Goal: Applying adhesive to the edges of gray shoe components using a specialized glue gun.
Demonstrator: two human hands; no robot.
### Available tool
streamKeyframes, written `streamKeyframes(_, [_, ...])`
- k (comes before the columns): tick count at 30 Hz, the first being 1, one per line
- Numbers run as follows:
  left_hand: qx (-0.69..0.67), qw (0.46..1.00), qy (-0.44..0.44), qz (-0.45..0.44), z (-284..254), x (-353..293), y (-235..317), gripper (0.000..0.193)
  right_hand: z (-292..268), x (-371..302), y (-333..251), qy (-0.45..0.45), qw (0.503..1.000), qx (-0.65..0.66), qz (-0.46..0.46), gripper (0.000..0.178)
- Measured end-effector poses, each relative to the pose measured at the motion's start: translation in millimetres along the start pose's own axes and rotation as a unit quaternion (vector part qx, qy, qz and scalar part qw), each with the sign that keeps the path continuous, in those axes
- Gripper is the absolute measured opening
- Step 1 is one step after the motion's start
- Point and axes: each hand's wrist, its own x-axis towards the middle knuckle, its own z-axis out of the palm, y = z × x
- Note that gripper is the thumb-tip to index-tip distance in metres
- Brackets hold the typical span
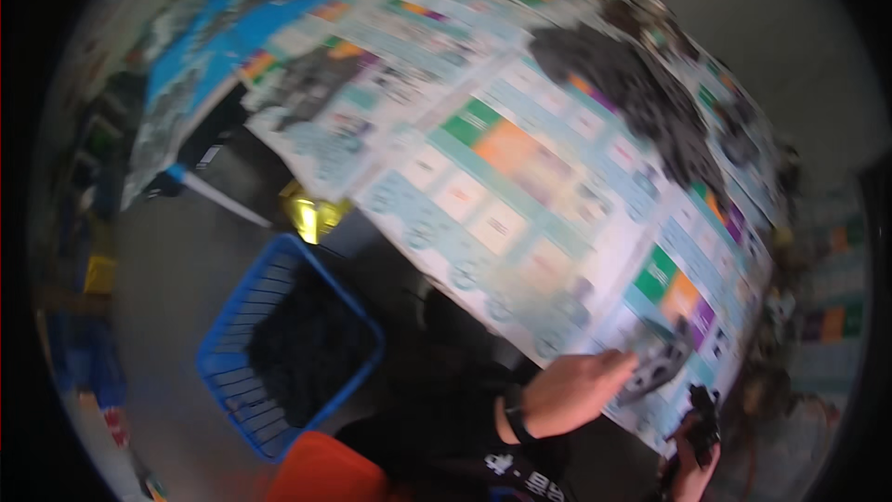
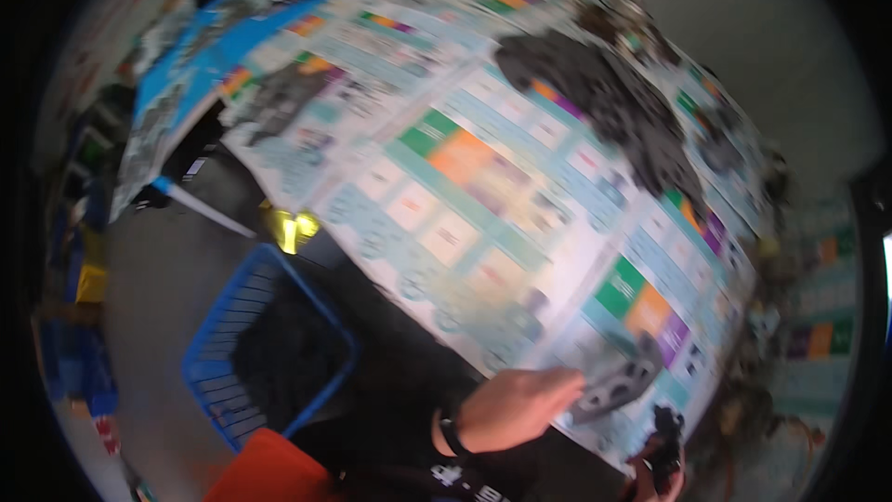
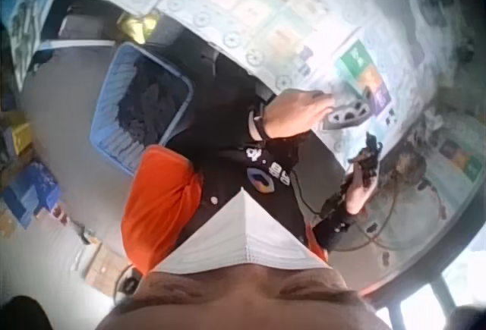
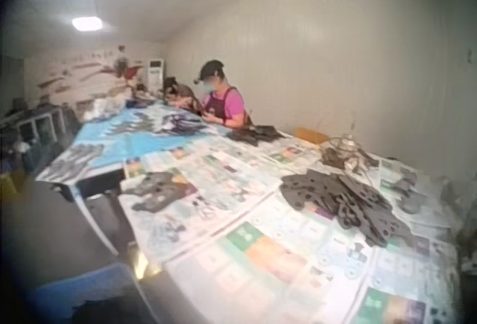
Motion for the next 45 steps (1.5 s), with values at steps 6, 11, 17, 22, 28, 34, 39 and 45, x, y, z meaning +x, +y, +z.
streamKeyframes(6, [0.080,0.960,0.268,0.027,-144.5,7.5,-7.7,0.013,5.6,41.1,59.1,0.092,0.964,-0.227,-0.100,0.033])
streamKeyframes(11, [0.023,0.913,0.404,-0.061,-312.9,5.6,-91.9,0.012,33.1,44.7,46.7,0.144,0.900,-0.402,-0.092,0.029])
streamKeyframes(17, [0.246,0.869,0.417,-0.105,-397.5,-23.4,-189.4,0.013,47.7,46.1,45.9,0.169,0.892,-0.403,-0.121,0.043])
streamKeyframes(22, [0.246,0.840,0.463,-0.137,-408.4,-40.8,-217.9,0.014,45.1,46.2,46.7,0.146,0.914,-0.367,-0.096,0.050])
streamKeyframes(28, [0.477,0.762,0.394,-0.191,-419.4,-58.0,-210.8,0.038,52.2,56.9,69.0,0.181,0.898,-0.390,-0.096,0.056])
streamKeyframes(34, [0.516,0.790,0.298,-0.147,-367.1,30.3,-87.3,0.048,56.0,60.6,71.9,0.208,0.919,-0.315,-0.114,0.049])
streamKeyframes(39, [0.331,0.939,0.084,0.023,-245.7,177.7,-22.5,0.039,55.9,55.0,51.5,0.216,0.919,-0.314,-0.099,0.042])
streamKeyframes(45, [0.416,0.902,-0.078,0.087,-60.0,304.4,-32.6,0.047,54.4,53.2,45.1,0.216,0.927,-0.293,-0.088,0.042])
